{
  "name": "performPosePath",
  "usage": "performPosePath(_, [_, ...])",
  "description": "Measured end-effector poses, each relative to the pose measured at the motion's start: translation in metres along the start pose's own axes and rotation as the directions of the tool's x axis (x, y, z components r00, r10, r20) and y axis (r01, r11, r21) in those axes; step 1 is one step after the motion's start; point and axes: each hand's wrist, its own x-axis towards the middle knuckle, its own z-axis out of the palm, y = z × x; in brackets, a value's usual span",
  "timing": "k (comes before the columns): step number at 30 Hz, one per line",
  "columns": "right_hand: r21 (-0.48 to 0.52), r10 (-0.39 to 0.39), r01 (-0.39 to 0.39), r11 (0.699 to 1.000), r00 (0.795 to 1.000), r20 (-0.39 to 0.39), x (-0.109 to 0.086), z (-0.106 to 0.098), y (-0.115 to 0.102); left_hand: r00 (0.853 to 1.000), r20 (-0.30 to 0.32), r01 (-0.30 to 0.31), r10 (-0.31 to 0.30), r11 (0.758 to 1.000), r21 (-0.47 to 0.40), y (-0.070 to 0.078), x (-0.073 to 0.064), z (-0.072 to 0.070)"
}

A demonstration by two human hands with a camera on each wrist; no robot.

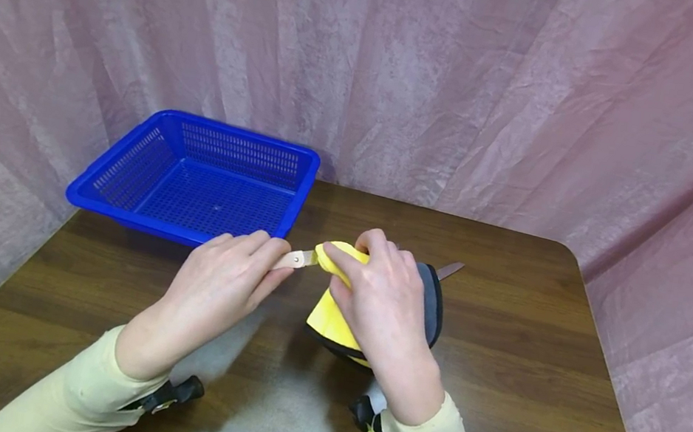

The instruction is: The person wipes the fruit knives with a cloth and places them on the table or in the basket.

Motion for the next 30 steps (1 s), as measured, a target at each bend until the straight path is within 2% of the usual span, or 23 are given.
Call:
performPosePath(9, [-0.004,0.016,-0.016,1.0,1.0,-0.013,0.0,0.0,0.005,1.0,-0.003,0.001,-0.001,1.0,0.004,0.0,0.0,-0.001])
performPosePath(30, [-0.015,0.09,-0.09,0.996,0.996,0.013,0.0,-0.002,0.015,1.0,-0.009,0.004,-0.004,1.0,0.005,-0.001,0.001,-0.003])
